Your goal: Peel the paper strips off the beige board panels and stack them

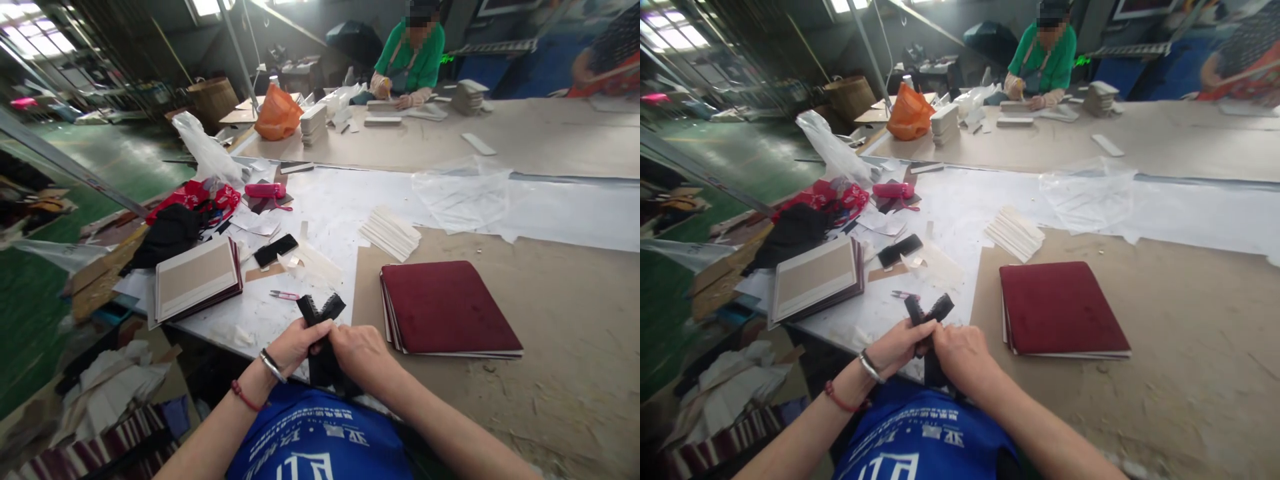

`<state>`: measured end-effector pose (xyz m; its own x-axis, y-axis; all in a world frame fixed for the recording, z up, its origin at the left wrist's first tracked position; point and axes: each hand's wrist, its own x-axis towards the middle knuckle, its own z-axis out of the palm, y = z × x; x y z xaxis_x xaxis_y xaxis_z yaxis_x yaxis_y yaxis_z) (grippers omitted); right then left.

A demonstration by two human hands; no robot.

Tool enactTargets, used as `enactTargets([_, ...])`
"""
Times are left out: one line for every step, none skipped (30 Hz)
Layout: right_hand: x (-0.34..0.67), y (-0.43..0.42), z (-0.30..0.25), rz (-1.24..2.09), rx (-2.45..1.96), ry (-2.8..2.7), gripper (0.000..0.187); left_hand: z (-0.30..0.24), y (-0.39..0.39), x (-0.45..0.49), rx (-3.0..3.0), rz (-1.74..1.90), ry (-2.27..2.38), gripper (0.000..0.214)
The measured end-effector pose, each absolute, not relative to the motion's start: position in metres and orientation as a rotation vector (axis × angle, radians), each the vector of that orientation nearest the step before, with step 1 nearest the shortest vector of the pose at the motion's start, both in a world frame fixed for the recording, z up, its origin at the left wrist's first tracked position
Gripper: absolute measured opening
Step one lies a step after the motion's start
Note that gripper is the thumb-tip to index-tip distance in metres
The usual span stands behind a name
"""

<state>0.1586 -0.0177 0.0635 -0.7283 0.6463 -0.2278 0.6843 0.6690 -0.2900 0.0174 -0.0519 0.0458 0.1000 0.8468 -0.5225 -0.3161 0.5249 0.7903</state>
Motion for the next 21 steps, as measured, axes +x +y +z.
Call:
enactTargets([0.161,-0.017,0.063,-0.553,1.102,2.76,0.022,0.041,-0.051,0.02,0.535,0.947,1.244,0.042])
enactTargets([0.164,-0.017,0.063,-0.571,1.099,2.751,0.02,0.037,-0.051,0.023,0.514,0.964,1.293,0.043])
enactTargets([0.167,-0.016,0.062,-0.61,1.102,2.75,0.018,0.033,-0.051,0.025,0.502,0.984,1.314,0.043])
enactTargets([0.17,-0.015,0.061,-0.677,1.113,2.759,0.017,0.031,-0.052,0.026,0.498,0.998,1.316,0.043])
enactTargets([0.174,-0.014,0.059,-0.779,1.131,2.773,0.022,0.031,-0.053,0.027,0.504,0.999,1.313,0.043])
enactTargets([0.177,-0.013,0.056,-0.932,1.147,2.787,0.028,0.031,-0.054,0.028,0.515,0.994,1.309,0.043])
enactTargets([0.18,-0.012,0.052,-1.14,1.163,2.787,0.035,0.033,-0.056,0.028,0.53,0.989,1.299,0.043])
enactTargets([0.182,-0.01,0.047,-1.388,1.18,2.753,0.041,0.035,-0.057,0.029,0.546,0.982,1.28,0.042])
enactTargets([0.183,-0.009,0.041,-1.652,1.187,2.668,0.047,0.038,-0.059,0.03,0.558,0.974,1.249,0.042])
enactTargets([0.184,-0.007,0.035,-1.898,1.177,2.544,0.053,0.041,-0.061,0.03,0.568,0.963,1.208,0.041])
enactTargets([0.184,-0.005,0.03,-2.104,1.138,2.404,0.056,0.045,-0.062,0.03,0.577,0.951,1.164,0.04])
enactTargets([0.184,-0.003,0.025,-2.253,1.077,2.271,0.056,0.049,-0.064,0.031,0.588,0.929,1.128,0.04])
enactTargets([0.184,-0.001,0.02,-2.339,1.026,2.163,0.056,0.053,-0.065,0.031,0.621,0.89,1.11,0.041])
enactTargets([0.184,0.001,0.017,-2.371,0.986,2.089,0.054,0.057,-0.067,0.031,0.687,0.832,1.109,0.042])
enactTargets([0.184,0.004,0.015,-2.366,0.96,2.046,0.053,0.061,-0.068,0.031,0.788,0.754,1.12,0.042])
enactTargets([0.185,0.007,0.015,-2.333,0.942,2.029,0.052,0.065,-0.069,0.032,0.916,0.674,1.147,0.042])
enactTargets([0.186,0.01,0.015,-2.281,0.918,2.029,0.051,0.068,-0.071,0.033,1.066,0.6,1.185,0.04])
enactTargets([0.188,0.012,0.017,-2.222,0.885,2.037,0.051,0.07,-0.072,0.034,1.227,0.541,1.231,0.036])
enactTargets([0.19,0.014,0.019,-2.179,0.847,2.046,0.051,0.071,-0.074,0.036,1.392,0.504,1.286,0.031])
enactTargets([0.192,0.016,0.022,-2.159,0.816,2.042,0.052,0.071,-0.076,0.038,1.561,0.483,1.349,0.027])
enactTargets([0.194,0.016,0.026,-2.165,0.808,2.021,0.053,0.07,-0.077,0.04,1.743,0.47,1.42,0.024])
